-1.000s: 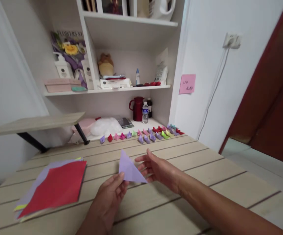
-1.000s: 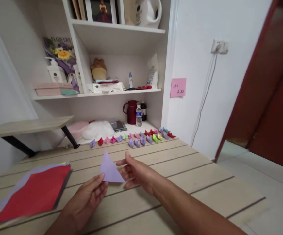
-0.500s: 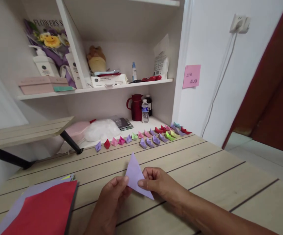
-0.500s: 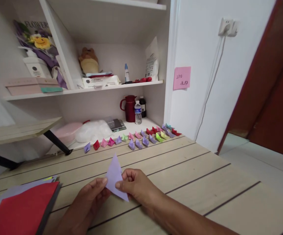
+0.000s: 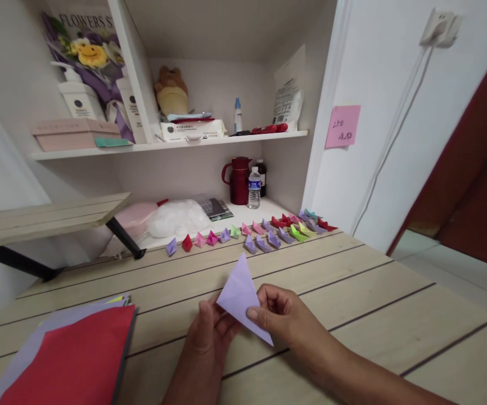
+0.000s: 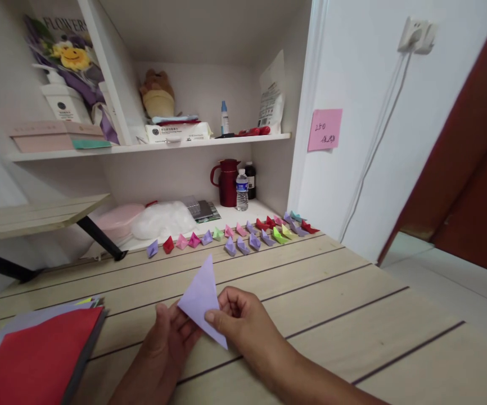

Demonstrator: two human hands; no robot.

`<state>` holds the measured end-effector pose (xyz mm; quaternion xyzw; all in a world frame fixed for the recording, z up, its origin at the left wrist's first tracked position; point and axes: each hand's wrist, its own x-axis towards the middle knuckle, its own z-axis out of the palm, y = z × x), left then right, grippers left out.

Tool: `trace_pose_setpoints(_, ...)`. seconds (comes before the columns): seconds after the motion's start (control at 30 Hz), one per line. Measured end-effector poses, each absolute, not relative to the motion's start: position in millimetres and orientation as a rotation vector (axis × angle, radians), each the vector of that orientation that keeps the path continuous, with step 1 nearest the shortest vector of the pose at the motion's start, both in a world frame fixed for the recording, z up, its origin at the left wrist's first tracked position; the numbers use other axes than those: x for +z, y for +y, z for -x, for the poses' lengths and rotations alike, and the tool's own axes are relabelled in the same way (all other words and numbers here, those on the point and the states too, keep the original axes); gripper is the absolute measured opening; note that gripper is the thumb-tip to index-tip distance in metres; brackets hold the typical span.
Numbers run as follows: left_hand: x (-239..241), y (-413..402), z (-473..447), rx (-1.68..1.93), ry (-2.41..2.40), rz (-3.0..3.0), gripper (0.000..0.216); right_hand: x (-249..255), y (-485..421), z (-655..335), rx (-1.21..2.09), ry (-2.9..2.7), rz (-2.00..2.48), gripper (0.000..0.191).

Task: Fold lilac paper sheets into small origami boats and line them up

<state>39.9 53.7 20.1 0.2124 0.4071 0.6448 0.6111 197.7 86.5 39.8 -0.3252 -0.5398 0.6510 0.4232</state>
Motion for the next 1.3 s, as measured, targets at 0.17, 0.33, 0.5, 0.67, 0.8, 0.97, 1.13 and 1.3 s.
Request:
trace_pose_setpoints(0.17,27,45,-42,1.468,0.904,-0.556,0.048,33,87,-196,1.621,-1.385,0.826,0.052)
trace_pose_setpoints(0.33,31,40,-39,1.418,0.855,-0.577,0.023,36,84,-196,1.594,-1.444,0.762,0.048)
trace_pose_setpoints(0.5,24,42,-37,1.272,0.735,-0.564,0.037,45,83,-199,1.611,-1.299,0.616,0.038)
trace_pose_setpoints(0.67,21,41,-43,1.246,0.719,-0.518,0.034,53,78,-200,1.720,-1.339,0.458,0.039)
trace_pose_setpoints(0.8,29,37,-44,1.255,0.692,-0.468,0.034,57,72,-202,1.772,-1.328,0.382,0.046)
trace_pose_setpoints(0.97,34,36,-44,1.257,0.703,-0.472,0.042,59,72,-203,1.820,-1.308,0.392,0.051)
trace_pose_setpoints(1.13,30,39,-44,1.265,0.604,-0.493,0.036,55,76,-203,1.867,-1.282,0.370,0.063)
trace_pose_setpoints(1.3,28,41,-45,1.255,0.574,-0.461,0.038,52,77,-203,1.839,-1.302,0.397,0.063)
